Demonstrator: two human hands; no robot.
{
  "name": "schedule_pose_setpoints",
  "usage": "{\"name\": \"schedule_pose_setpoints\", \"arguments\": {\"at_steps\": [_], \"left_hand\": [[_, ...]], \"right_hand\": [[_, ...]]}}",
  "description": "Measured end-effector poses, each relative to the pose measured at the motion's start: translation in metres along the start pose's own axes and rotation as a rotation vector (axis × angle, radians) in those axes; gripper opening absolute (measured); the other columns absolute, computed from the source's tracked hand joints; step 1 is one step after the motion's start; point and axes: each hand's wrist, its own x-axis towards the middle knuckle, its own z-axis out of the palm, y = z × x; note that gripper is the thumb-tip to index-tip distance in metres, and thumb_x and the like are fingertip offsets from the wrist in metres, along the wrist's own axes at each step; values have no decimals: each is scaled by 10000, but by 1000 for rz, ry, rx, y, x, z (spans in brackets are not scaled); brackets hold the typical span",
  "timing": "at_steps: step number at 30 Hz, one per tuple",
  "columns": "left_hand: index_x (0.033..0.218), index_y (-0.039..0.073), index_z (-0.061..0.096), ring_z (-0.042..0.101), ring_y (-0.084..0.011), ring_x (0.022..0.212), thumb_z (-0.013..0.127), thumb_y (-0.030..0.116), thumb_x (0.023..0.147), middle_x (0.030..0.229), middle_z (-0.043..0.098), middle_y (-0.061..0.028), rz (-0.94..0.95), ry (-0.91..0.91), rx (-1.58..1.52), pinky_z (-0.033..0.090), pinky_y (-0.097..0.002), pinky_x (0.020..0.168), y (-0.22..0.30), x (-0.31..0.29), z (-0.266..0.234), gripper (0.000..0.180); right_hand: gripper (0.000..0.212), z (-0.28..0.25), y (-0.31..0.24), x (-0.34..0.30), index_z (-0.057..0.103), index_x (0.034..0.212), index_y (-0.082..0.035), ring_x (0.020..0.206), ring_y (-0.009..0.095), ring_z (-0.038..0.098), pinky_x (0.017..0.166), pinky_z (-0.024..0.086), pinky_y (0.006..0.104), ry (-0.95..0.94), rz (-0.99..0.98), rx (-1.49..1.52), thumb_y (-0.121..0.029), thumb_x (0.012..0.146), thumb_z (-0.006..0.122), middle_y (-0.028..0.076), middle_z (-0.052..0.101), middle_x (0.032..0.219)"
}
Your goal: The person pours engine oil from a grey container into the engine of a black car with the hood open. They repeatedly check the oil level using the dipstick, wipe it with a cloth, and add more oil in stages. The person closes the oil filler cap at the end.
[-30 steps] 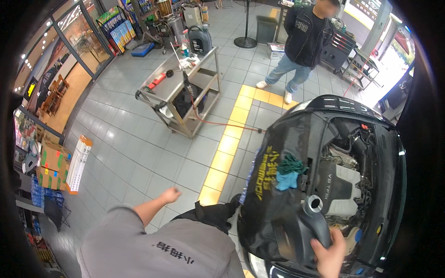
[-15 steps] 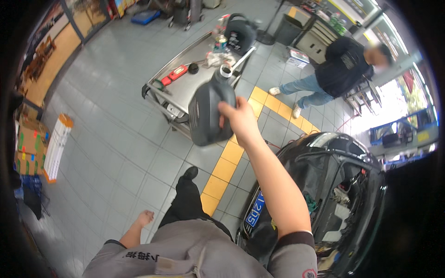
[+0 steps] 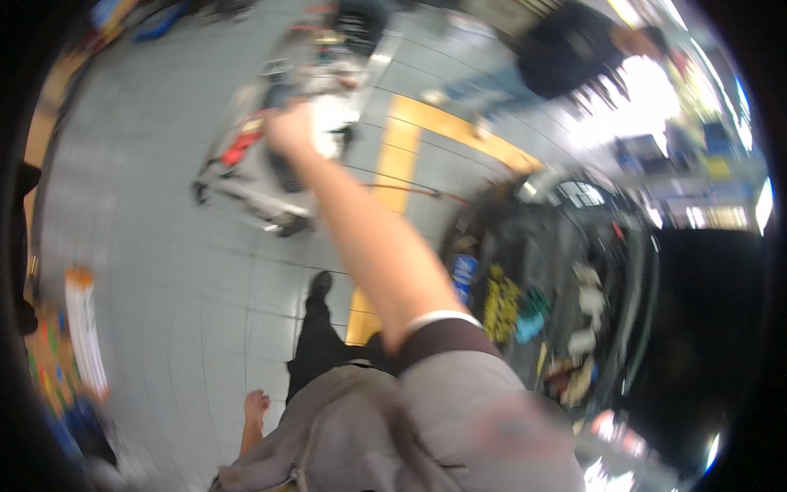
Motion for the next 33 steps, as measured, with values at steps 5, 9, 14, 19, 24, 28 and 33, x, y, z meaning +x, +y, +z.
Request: {"name": "schedule_pose_setpoints", "arguments": {"at_steps": [5,9,14,19,24,28,33], "left_hand": [[1056,49,570,574,-148,612,590,274,1016,821,636,-84,154,-208,407,468,-278,523,55,25,-7,229],[1038,40,558,561,-147,613,582,248,1025,805,625,-80,138,-202,802,460,-287,515,139,65,24,209],[1046,21,563,559,-141,621,608,224,1025,794,628,-73,363,-414,1034,465,-287,532,226,89,135,209],[1219,56,569,621,-156,740,683,262,978,942,654,-59,489,-555,1174,489,-291,612,222,39,328,337],[1472,34,427,572,-283,1226,805,306,885,1351,575,-191,937,-796,1446,515,-385,959,103,-83,558,749],[1489,-9,387,471,-350,1384,845,292,847,1520,424,-246,1127,-986,1524,440,-461,1113,-17,-189,740,844],[1569,90,288,374,-459,1424,883,445,728,1564,336,-260,1834,-801,1478,374,-507,1148,-105,-282,890,1090]], "right_hand": [[514,-45,33,-51,584,1174,61,1172,449,573,1003,489,474,35,-149,54,-358,894,687,312,594,1213],[351,-129,114,-198,586,1181,-25,1015,433,618,874,514,494,-73,-190,-23,-288,950,608,235,631,1083],[397,-249,277,-498,623,1261,-21,1160,369,633,970,509,461,-44,530,-79,-265,951,581,201,672,1243],[330,-304,397,-815,643,1246,-29,972,227,702,868,563,354,815,1011,99,-215,974,647,125,726,1098],[251,-277,472,-1037,632,1171,-4,721,128,637,655,552,278,1349,1243,609,-179,1002,573,79,698,947],[268,-252,466,-1113,638,1178,12,753,159,665,659,549,289,1127,1388,602,-181,1001,584,107,724,973],[314,-280,429,-1133,624,1216,39,882,202,715,762,567,309,701,1370,458,-195,1006,611,136,731,1047]]}}
